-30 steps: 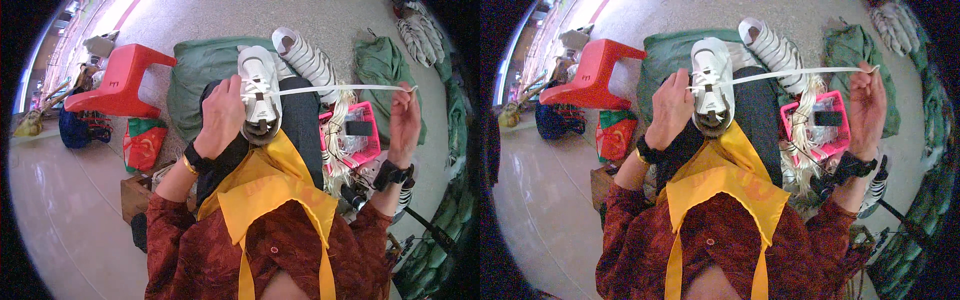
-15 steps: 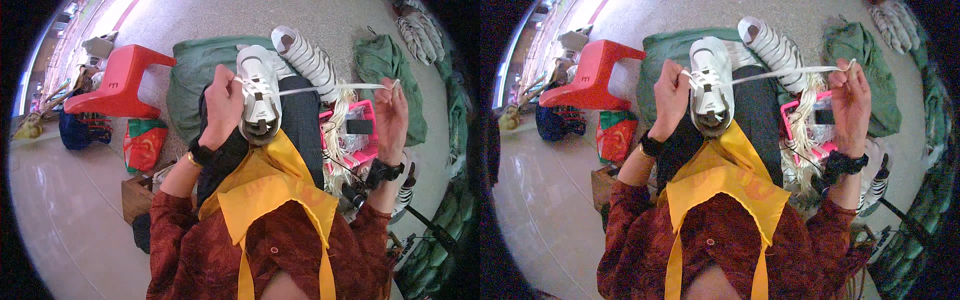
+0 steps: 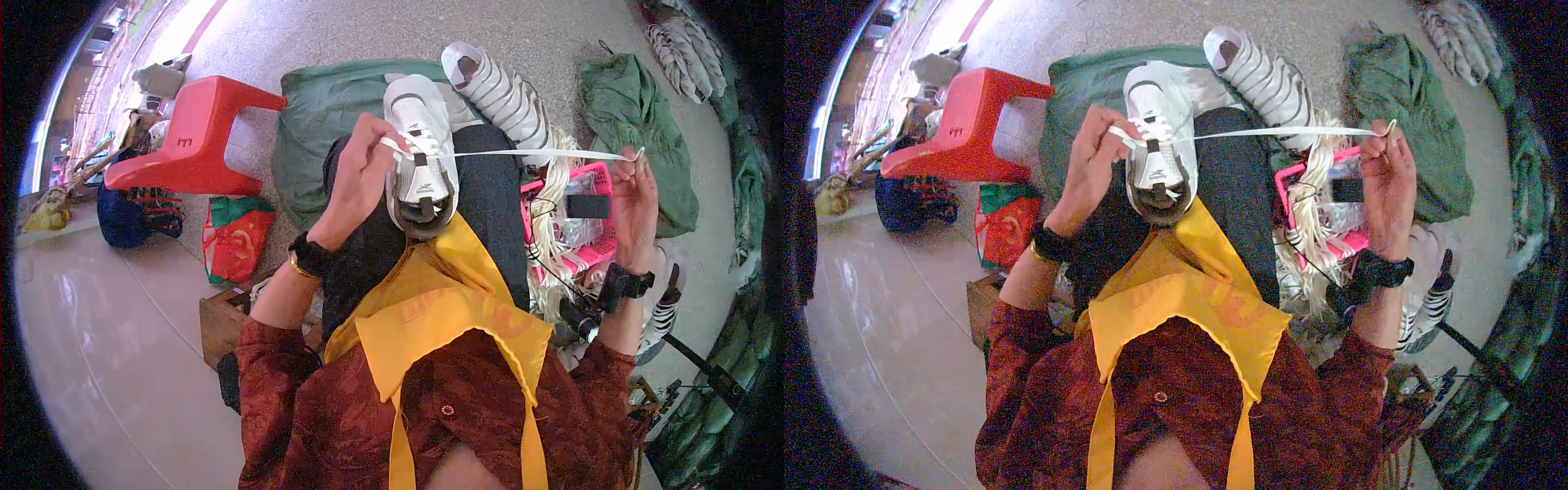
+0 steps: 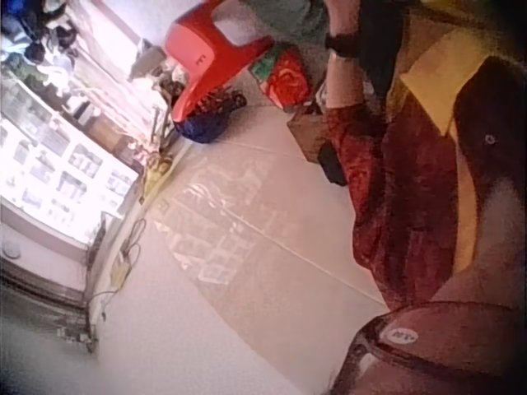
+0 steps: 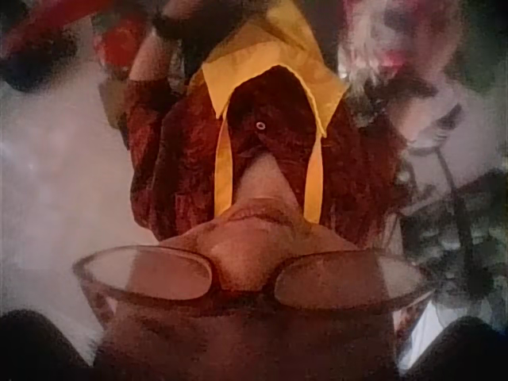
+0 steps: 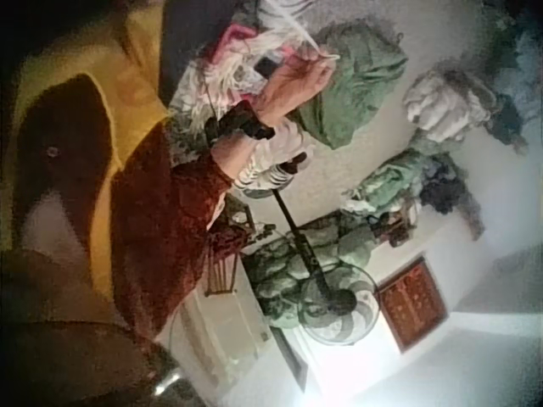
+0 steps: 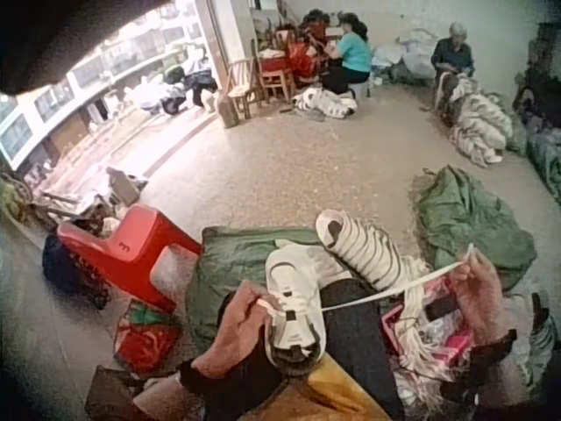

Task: The person sits on the floor and laces a white sneaker by hand, threading the laces through the eyelets and tying a knot. They then place the finished shoe aside and pick up another shoe to continue the process.

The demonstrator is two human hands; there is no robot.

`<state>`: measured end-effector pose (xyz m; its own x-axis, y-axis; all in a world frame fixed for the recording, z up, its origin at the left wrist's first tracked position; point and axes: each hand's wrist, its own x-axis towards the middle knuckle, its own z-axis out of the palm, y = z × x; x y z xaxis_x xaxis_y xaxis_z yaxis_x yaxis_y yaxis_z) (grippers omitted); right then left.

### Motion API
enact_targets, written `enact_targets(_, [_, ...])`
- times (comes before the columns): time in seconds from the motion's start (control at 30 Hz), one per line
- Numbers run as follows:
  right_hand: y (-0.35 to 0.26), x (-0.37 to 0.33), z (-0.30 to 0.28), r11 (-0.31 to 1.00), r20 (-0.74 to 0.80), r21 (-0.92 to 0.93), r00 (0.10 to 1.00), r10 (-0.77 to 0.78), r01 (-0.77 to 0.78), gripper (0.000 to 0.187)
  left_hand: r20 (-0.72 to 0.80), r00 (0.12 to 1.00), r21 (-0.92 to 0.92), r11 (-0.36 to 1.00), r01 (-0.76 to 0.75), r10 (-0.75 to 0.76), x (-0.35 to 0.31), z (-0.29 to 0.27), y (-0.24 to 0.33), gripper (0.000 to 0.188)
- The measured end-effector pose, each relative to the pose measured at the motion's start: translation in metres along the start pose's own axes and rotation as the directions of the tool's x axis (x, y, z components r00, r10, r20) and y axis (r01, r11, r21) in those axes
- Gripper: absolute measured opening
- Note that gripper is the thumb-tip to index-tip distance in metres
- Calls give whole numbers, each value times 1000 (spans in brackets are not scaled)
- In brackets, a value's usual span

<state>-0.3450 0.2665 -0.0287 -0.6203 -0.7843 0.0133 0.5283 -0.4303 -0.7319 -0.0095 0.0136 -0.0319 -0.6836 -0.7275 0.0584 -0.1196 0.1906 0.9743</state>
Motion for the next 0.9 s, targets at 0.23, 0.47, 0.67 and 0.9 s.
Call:
enact_targets(0.23, [0, 3, 4, 1000, -18, 5, 1000, -13, 13, 23, 174, 984, 53, 998, 25, -34, 2, -16, 15, 10])
enact_targets(0.47, [-4, 10, -11, 996, -27, 92, 999, 16, -13, 22, 182, 979, 156, 986, 64, -93, 8, -24, 14, 24])
enact_targets(0.67, [3, 11, -18, 998, -82, 65, 997, -3, 8, 22, 154, 986, 336, 942, 2, -57, 12, -27, 0, 28])
enact_targets(0.9, [1, 26, -44, 979, -45, 199, 998, 53, -43, 19, 154, 985, 443, 886, -139, 77, 9, -14, 14, 26])
